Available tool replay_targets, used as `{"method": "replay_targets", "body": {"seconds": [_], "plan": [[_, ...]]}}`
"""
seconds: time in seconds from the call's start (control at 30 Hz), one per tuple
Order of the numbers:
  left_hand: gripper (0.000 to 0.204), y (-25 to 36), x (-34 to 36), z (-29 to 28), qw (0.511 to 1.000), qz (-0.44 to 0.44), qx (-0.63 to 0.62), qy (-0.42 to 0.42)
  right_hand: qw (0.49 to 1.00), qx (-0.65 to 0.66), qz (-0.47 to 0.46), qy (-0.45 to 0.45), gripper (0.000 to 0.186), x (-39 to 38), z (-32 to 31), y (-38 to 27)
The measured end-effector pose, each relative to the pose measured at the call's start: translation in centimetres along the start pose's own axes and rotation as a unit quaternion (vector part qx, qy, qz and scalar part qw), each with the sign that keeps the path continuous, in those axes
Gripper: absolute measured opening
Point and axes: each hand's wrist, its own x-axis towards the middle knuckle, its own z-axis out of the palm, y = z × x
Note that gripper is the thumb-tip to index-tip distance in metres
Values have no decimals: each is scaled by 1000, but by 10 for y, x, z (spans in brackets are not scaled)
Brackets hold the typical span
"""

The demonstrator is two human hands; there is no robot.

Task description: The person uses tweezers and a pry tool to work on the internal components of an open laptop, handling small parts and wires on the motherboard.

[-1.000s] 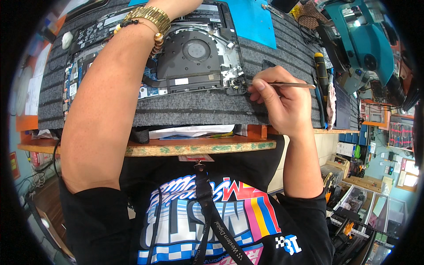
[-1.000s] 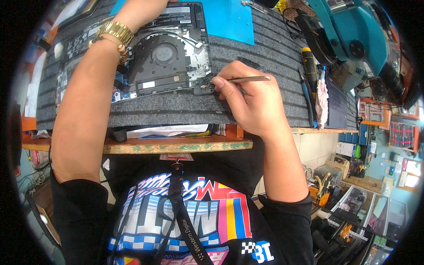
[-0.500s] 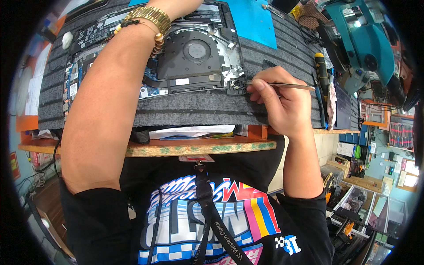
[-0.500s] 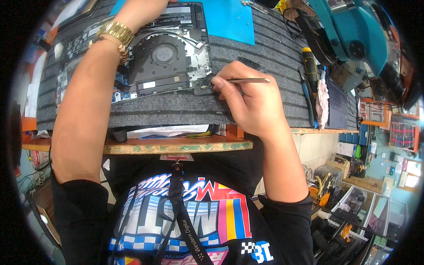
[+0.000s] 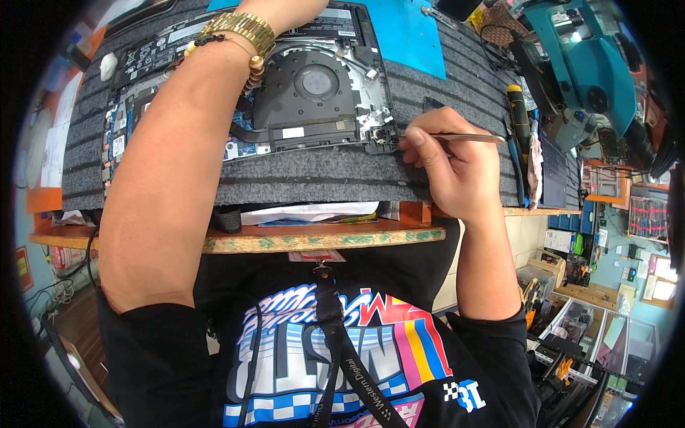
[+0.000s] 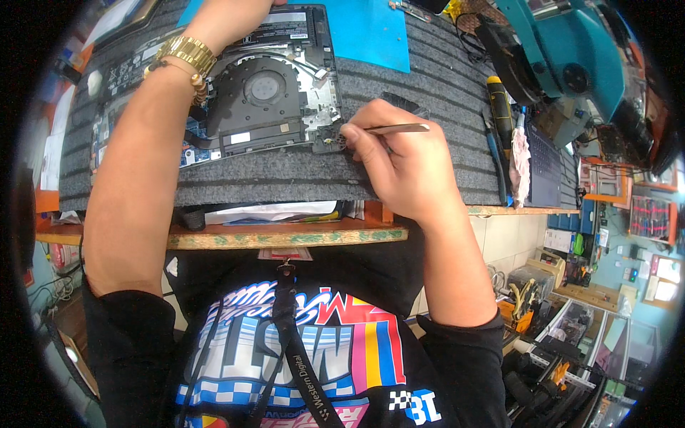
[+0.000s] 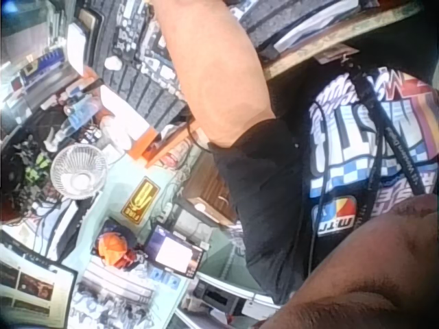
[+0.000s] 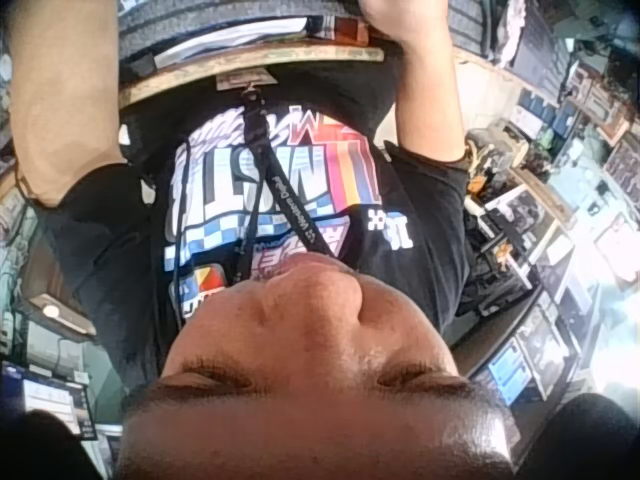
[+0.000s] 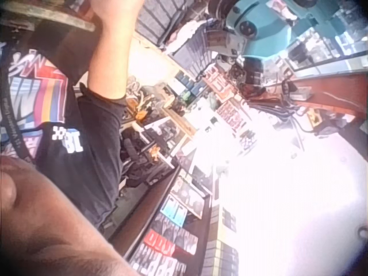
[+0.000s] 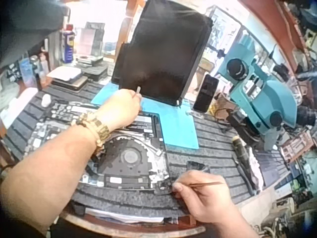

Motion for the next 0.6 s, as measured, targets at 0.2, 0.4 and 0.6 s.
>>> {"method": "replay_targets", "body": {"seconds": [0.2,0.4,0.6], "plan": [[46,11,-14,-23,1000,-25,1,9,1000,7,-3,-12,9,3,-1,-4],[46,8,-7,-11,1000,-19,0,0,998,-15,-52,-26,7,3,-2,2],[46,2,-3,-11,1000,6,13,2,994,-19,-109,13,10,2,7,5]]}}
